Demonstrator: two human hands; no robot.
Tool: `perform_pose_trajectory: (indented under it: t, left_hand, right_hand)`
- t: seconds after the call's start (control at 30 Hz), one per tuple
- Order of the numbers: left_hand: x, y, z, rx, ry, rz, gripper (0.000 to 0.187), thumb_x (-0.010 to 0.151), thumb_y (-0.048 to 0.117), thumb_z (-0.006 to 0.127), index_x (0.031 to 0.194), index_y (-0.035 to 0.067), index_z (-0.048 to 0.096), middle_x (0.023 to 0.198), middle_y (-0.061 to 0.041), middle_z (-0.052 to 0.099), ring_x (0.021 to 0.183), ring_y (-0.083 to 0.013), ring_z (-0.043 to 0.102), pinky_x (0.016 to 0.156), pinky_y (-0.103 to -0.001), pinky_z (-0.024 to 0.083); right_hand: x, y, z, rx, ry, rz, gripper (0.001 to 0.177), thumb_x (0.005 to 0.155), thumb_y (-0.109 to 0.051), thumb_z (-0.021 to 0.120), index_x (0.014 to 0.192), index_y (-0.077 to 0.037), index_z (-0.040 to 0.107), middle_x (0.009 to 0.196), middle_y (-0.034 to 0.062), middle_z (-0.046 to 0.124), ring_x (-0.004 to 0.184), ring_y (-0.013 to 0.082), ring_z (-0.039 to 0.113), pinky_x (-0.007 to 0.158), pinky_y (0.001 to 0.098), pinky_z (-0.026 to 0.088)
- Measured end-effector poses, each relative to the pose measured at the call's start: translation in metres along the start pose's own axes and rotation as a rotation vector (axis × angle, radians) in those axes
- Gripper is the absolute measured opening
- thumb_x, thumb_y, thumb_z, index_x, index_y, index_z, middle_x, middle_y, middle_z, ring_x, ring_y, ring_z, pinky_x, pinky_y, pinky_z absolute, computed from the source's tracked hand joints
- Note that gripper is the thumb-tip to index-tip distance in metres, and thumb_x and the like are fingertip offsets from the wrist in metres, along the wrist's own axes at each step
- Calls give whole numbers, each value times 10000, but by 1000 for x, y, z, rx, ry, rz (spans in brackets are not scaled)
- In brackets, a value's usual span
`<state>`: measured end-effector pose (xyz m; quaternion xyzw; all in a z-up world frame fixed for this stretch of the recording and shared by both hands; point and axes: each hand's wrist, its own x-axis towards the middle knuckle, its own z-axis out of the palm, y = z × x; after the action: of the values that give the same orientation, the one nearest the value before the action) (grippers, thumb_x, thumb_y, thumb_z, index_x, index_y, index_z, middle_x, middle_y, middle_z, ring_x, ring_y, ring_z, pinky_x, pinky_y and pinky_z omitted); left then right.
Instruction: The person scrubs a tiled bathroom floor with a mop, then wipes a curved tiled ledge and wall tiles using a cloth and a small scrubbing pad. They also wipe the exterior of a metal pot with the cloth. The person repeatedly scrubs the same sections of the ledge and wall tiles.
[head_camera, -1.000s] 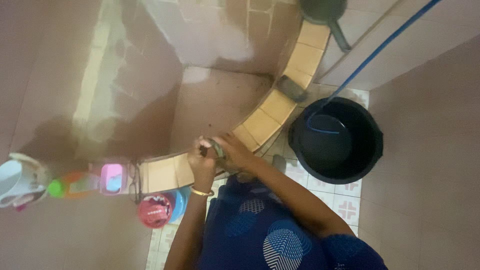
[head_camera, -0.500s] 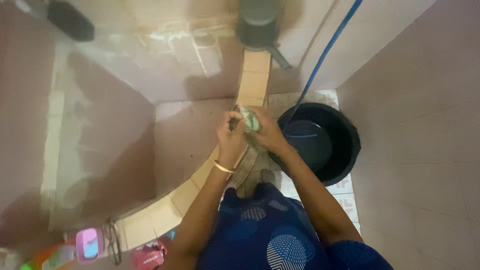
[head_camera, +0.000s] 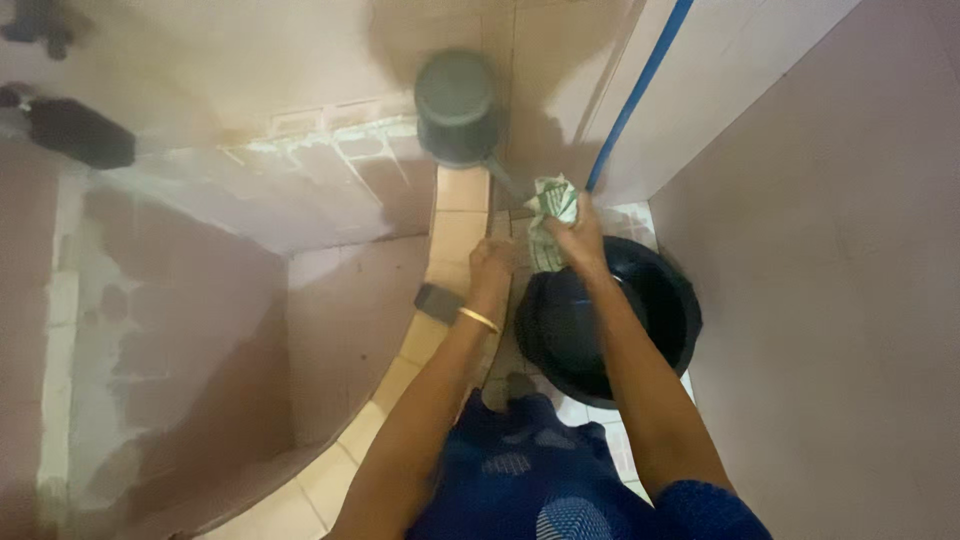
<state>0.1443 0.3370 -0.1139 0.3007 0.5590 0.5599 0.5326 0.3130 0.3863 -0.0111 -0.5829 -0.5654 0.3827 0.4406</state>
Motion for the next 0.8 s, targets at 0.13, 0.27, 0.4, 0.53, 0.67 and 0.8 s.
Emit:
perform_pose_trajectory:
  t: [0.13, 0.27, 0.4, 0.53, 0.67, 0.8]
  left_hand:
    - [58, -32, 16, -210, -14, -106, 196, 995, 147, 628, 920, -33, 643, 778, -78, 615, 605, -166, 556, 490, -292, 423]
    - [76, 5, 38, -254, 216, -511, 165, 950, 168, 586, 993, 19, 645, 849, -108, 666, 673, -195, 633, 535, -304, 457]
    - [62, 69, 60, -216, 156, -418, 256, 929, 234, 608, 1080, 41, 682, 948, -75, 690, 783, -175, 640, 652, -307, 533]
    - [76, 50, 61, -227, 191, -416, 273, 961, 225, 636, 1083, -16, 680, 922, -98, 610, 781, -192, 579, 637, -350, 491]
    - [107, -41, 25, -57, -95, -53, 235, 956, 187, 525, 1043, 79, 714, 984, -87, 713, 837, -139, 676, 687, -299, 553]
    - [125, -60, 12, -211, 212, -533, 234, 1021, 196, 591, 948, -9, 678, 904, -132, 668, 689, -199, 603, 571, -369, 494]
  right_hand:
    - [27, 17, 1, -66, -103, 199, 535, 792, -230, 786, 1261, -67, 588, 1106, 130, 702, 987, 256, 680, 863, 380, 530]
    - [44, 57, 15, -225, -135, 81, 574, 785, -260, 827, 1270, -58, 596, 1124, 161, 699, 1041, 309, 677, 892, 410, 523]
    - [35, 79, 15, -62, -235, -55, 564, 785, -226, 794, 1298, -71, 616, 1140, 137, 728, 1054, 296, 709, 929, 405, 542]
    - [25, 69, 13, -78, -306, 133, 608, 770, -200, 803, 1322, -81, 578, 1172, 127, 692, 1066, 267, 673, 909, 399, 526]
    - [13, 67, 3, -52, -376, 163, 605, 776, -156, 781, 1339, -81, 574, 1168, 128, 690, 1062, 252, 672, 933, 394, 527]
    - [6, 56, -7, 30, -345, 239, 611, 779, -156, 770, 1347, -75, 560, 1204, 104, 679, 1086, 236, 661, 940, 384, 529]
